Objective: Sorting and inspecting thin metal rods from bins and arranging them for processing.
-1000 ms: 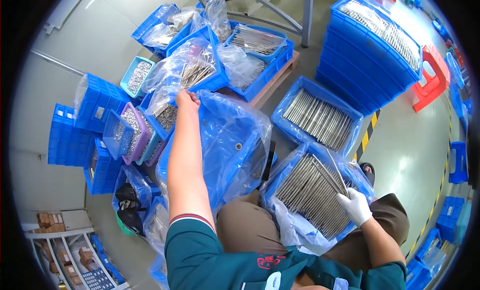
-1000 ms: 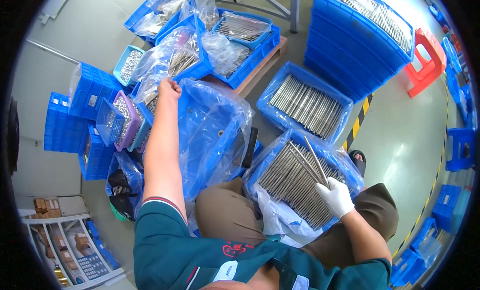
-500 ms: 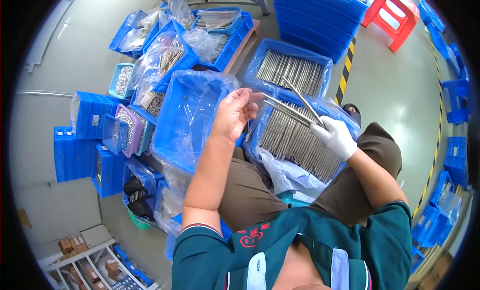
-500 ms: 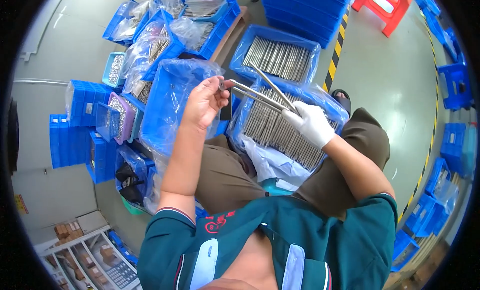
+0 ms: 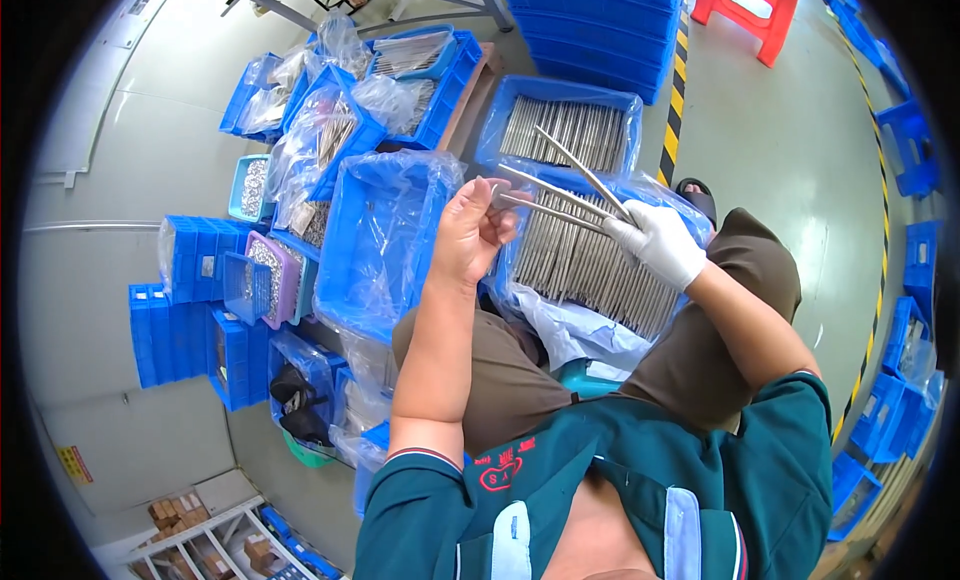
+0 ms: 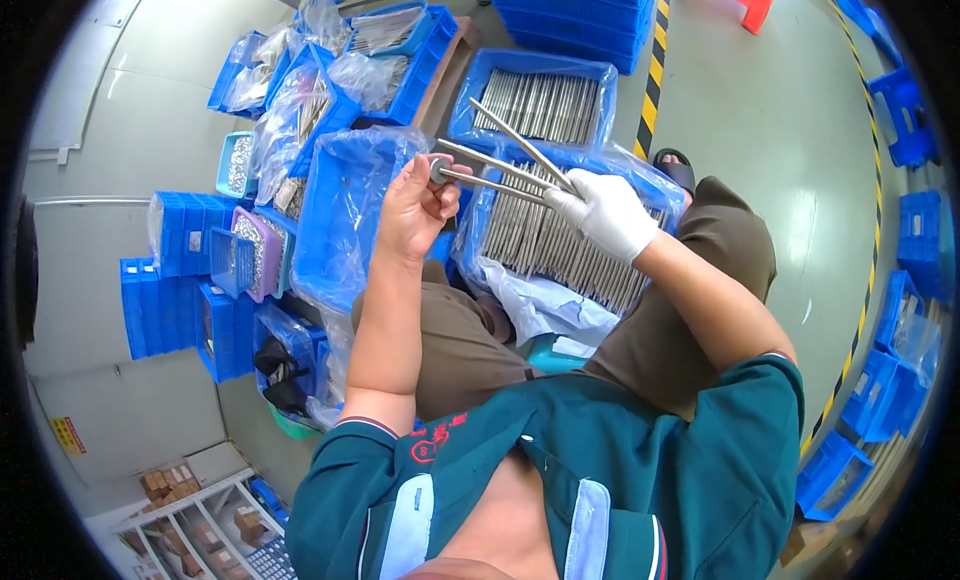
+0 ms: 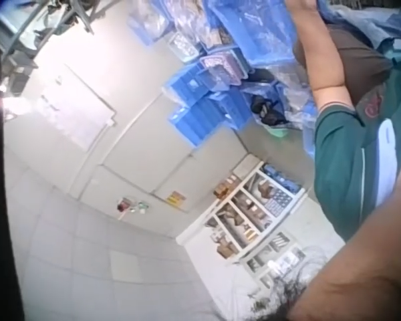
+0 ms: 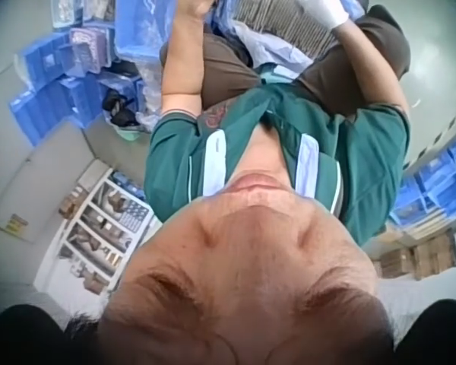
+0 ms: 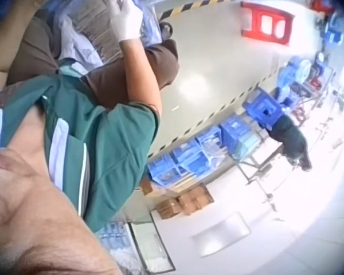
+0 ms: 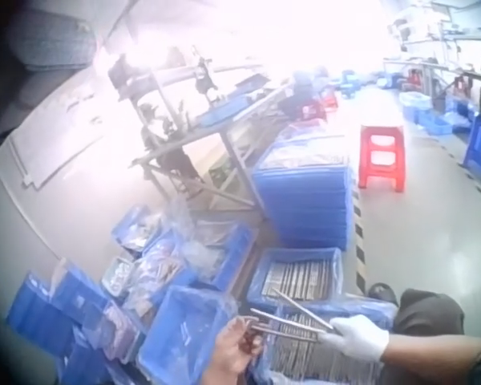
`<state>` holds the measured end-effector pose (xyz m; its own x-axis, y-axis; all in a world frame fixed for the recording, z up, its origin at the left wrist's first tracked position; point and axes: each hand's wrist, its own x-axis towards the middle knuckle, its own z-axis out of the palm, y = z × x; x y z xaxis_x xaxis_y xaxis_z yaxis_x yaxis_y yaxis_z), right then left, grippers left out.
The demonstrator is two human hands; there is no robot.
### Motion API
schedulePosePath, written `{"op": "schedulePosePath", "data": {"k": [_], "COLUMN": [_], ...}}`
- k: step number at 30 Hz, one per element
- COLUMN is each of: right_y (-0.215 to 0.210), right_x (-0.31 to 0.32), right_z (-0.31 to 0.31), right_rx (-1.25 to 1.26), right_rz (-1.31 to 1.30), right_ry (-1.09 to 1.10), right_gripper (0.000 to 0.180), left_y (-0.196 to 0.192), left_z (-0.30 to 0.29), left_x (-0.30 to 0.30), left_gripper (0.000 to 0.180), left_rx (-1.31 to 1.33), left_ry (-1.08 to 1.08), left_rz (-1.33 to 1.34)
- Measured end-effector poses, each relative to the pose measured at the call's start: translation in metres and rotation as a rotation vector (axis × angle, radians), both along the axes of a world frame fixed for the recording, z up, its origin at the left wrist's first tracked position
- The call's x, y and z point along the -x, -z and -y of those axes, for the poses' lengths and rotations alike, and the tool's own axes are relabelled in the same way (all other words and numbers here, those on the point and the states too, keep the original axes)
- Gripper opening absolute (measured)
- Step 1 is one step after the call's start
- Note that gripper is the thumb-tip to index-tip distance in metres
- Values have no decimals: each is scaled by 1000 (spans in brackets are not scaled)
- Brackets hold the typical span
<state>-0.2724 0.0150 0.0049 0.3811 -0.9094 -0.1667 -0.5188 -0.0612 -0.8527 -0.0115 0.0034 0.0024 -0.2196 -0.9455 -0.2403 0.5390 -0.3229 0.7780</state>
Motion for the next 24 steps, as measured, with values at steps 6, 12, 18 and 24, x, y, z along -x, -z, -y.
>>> {"op": "schedulePosePath", "data": {"k": [6,12,18,24], "right_y": [17,14,12,5], "right_x": [3,1,-1,-3], "right_z": [-2,-5,-4,-3], "right_rx": [389,439,101,110], "right_rz": [-55,-59,24,-8], "right_ry": [48,41,30,36], "right_gripper": [23,20,23,25], "left_y": [-2,-3,-4,-6], "left_z": [-3,-6,-10,-8], "left_x": [-4,-8,2,0], "left_gripper": [19,19,25,24], "left_rx": [61,96,237,201], "left_ry": [21,48,138,152], "left_rz": [221,191,185,383]}}
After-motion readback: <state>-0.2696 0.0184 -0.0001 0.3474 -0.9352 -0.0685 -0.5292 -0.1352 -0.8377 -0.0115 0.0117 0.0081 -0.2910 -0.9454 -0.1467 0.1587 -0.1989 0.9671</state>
